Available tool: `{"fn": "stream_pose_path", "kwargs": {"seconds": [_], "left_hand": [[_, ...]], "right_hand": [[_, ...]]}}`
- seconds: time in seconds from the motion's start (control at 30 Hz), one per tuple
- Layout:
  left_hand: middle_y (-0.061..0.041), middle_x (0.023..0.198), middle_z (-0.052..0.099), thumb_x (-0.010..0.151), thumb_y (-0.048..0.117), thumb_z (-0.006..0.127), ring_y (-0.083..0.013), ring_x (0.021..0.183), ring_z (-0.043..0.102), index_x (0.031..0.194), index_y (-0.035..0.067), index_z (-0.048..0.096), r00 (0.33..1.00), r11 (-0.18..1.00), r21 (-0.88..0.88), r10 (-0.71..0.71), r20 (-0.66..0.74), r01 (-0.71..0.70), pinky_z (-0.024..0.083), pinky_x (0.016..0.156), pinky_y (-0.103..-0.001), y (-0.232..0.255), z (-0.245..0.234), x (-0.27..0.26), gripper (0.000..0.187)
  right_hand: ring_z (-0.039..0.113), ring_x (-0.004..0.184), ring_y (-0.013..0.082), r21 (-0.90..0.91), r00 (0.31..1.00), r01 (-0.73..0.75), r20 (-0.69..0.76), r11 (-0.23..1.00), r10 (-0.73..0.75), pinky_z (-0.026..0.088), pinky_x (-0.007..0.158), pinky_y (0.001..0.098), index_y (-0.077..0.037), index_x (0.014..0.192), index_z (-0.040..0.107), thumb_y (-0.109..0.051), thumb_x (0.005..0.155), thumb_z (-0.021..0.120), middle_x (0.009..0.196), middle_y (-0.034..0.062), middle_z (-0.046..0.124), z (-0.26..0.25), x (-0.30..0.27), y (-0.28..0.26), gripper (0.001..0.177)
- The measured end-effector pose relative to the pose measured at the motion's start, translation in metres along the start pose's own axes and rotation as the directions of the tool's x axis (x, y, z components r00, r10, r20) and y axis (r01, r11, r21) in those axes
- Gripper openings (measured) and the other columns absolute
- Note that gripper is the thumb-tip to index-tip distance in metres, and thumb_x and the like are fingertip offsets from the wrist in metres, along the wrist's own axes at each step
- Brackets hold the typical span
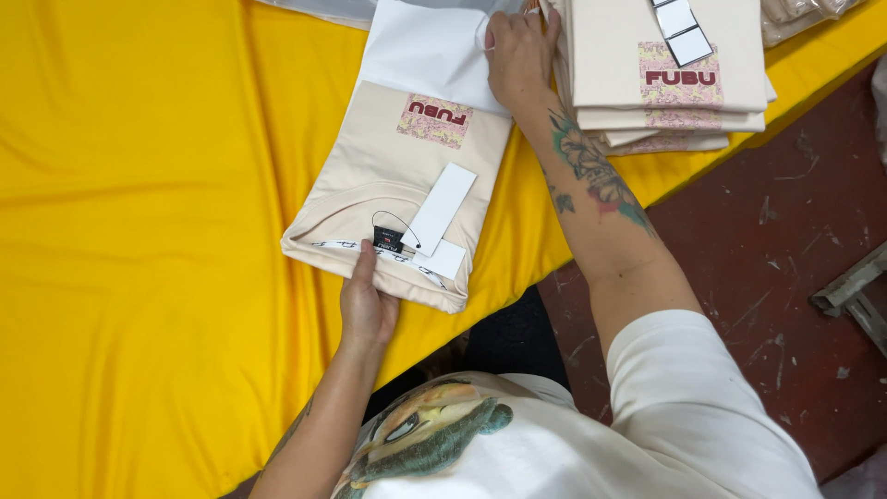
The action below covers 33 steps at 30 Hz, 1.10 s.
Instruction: Folding t-shirts around paper inserts and placing them into plastic bags for packaging at a high rate of speed.
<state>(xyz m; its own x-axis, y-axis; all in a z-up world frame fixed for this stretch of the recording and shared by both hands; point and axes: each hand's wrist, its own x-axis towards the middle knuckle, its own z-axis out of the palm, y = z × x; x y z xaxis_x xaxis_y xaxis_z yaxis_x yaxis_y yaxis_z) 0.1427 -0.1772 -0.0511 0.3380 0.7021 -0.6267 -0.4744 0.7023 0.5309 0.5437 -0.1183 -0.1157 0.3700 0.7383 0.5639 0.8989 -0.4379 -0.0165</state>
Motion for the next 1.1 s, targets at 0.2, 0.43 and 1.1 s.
{"fn": "stream_pose_path", "kwargs": {"seconds": [0.2,0.43,1.1], "left_hand": [[-0.012,0.131,0.069,0.092,0.018,0.066,-0.0208,0.117,0.066,0.136,0.001,0.06,1.0,1.0,-0.019,0.004,0.002,-0.004,0.055,0.105,-0.035,0.0,-0.001,0.0,0.048],[-0.012,0.144,0.06,0.089,0.015,0.065,-0.0253,0.127,0.061,0.147,0.008,0.047,0.994,0.986,0.167,0.005,0.112,-0.024,0.055,0.104,-0.04,0.021,-0.01,-0.015,0.061],[0.004,0.092,0.066,0.087,0.013,0.072,-0.0154,0.081,0.062,0.144,0.025,0.052,0.817,-0.036,0.817,-0.072,0.572,-0.576,0.048,0.086,-0.029,0.041,0.029,0.008,0.062]], "right_hand": [[0.068,0.107,0.032,0.507,0.949,-0.312,0.202,0.803,0.241,0.048,0.086,0.0424,-0.019,0.115,0.054,-0.009,0.087,0.08,0.112,0.0127,0.073,-0.1,-0.004,-0.035,0.039],[0.06,0.12,0.0214,0.674,0.872,-0.291,0.479,0.679,-0.101,0.042,0.108,0.0382,-0.016,0.119,0.067,-0.013,0.091,0.079,0.127,0.0041,0.066,-0.168,-0.028,-0.069,0.031],[0.062,0.101,0.0124,0.843,0.931,-0.326,0.364,0.428,-0.009,0.047,0.09,0.0267,-0.01,0.106,0.067,-0.02,0.101,0.067,0.106,-0.0006,0.07,-0.136,-0.094,-0.081,0.011]]}}
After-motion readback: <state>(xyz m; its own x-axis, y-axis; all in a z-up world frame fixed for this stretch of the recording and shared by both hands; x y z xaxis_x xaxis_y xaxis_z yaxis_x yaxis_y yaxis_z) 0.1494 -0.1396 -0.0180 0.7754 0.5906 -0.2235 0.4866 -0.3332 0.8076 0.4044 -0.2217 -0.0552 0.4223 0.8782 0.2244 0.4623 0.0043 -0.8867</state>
